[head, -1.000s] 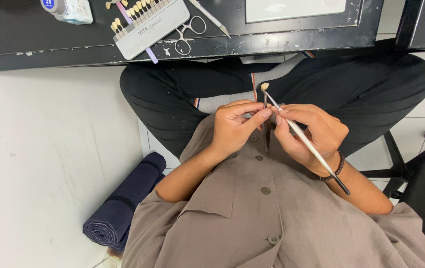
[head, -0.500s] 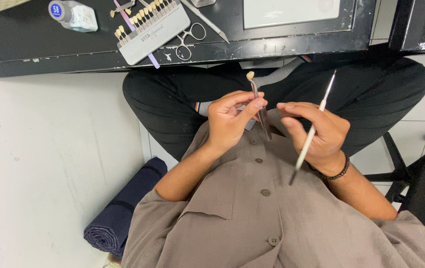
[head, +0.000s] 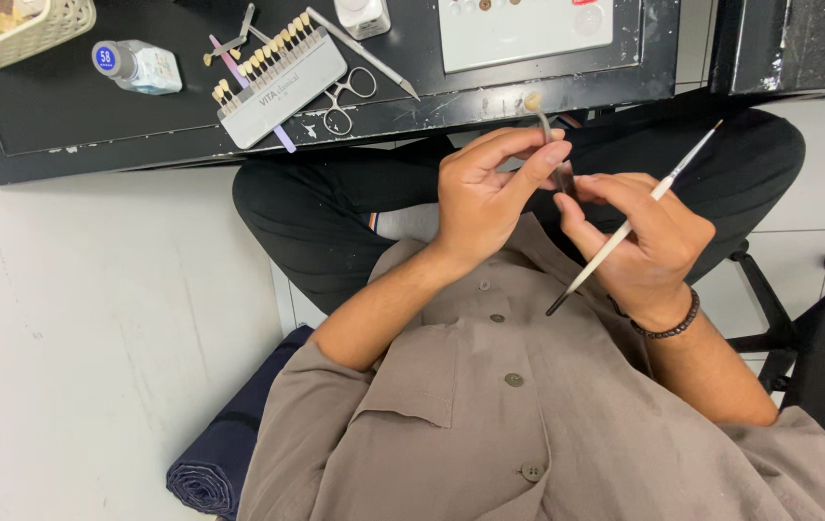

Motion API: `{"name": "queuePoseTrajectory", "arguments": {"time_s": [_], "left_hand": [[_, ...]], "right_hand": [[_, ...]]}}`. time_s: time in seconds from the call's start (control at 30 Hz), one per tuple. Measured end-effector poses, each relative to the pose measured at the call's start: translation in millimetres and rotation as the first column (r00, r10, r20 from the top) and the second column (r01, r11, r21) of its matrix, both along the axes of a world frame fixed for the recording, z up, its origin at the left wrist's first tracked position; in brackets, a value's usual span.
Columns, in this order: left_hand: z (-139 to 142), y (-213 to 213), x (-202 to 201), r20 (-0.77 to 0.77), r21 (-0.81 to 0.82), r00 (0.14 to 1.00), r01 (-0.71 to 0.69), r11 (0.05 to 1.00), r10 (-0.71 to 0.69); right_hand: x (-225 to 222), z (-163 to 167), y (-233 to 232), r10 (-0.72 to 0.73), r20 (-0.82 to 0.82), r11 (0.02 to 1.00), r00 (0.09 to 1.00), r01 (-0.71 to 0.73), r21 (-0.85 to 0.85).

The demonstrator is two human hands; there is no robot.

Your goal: The person holds a dental crown on a metal holder in one hand and uses a fine brush to apply and shape porcelain/ceramic material on the crown, dipping toward a palette of ceramic powders and referencing a VITA shade guide. They later use scissors-like pliers to adjust the crown and continue applying material with the brush.

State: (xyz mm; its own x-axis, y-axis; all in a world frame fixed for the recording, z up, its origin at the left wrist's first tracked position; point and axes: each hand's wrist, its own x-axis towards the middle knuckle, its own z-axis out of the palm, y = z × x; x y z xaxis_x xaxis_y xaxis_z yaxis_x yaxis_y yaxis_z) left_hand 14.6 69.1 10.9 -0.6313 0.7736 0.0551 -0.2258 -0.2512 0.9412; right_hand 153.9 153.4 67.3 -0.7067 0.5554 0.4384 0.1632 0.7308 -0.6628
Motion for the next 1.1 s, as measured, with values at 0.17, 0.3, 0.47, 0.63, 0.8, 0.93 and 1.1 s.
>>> {"name": "queuePoseTrajectory", "arguments": {"time_s": [0.17,0.3,0.47,0.63,0.8,0.93,1.1], "left_hand": [[6.8,10.1,3.1,0.035,-0.013,0.998,0.048,0.999,-0.047],[8.1,6.3,-3.5,-0.057,-0.088,0.998,0.023,0.996,-0.028],[-2.8,-17.1,-15.2,-0.02,-0.148,1.0,0.015,0.989,-0.019],[-20.3,-38.3,-20.3,0.043,-0.189,0.999,0.018,0.982,-0.011],[-36.3,-52.5,-22.4,0.096,-0.206,0.994,-0.024,0.978,0.044],[-45.0,-59.1,-23.7,0.111,-0.193,0.992,-0.041,0.98,0.064],[-46.3,-64.3,-24.2,0.074,-0.211,0.994,-0.06,0.976,0.077]], "right_hand": [[8.6,0.8,26.5,0.017,-0.02,0.998,1.0,-0.016,0.054],[51.6,-22.4,95.3,-0.007,0.096,0.976,0.995,-0.014,0.218],[103.3,-70.6,232.3,0.02,0.212,0.997,0.977,-0.037,0.075],[118.3,-79.5,272.3,0.114,0.312,0.993,0.943,-0.122,0.006],[101.3,-67.2,272.7,0.127,0.363,0.989,0.923,-0.144,0.02],[94.6,-61.4,273.0,0.156,0.356,0.986,0.922,-0.124,-0.112],[93.5,-65.2,274.2,0.15,0.381,0.987,0.912,-0.116,-0.112]]}}
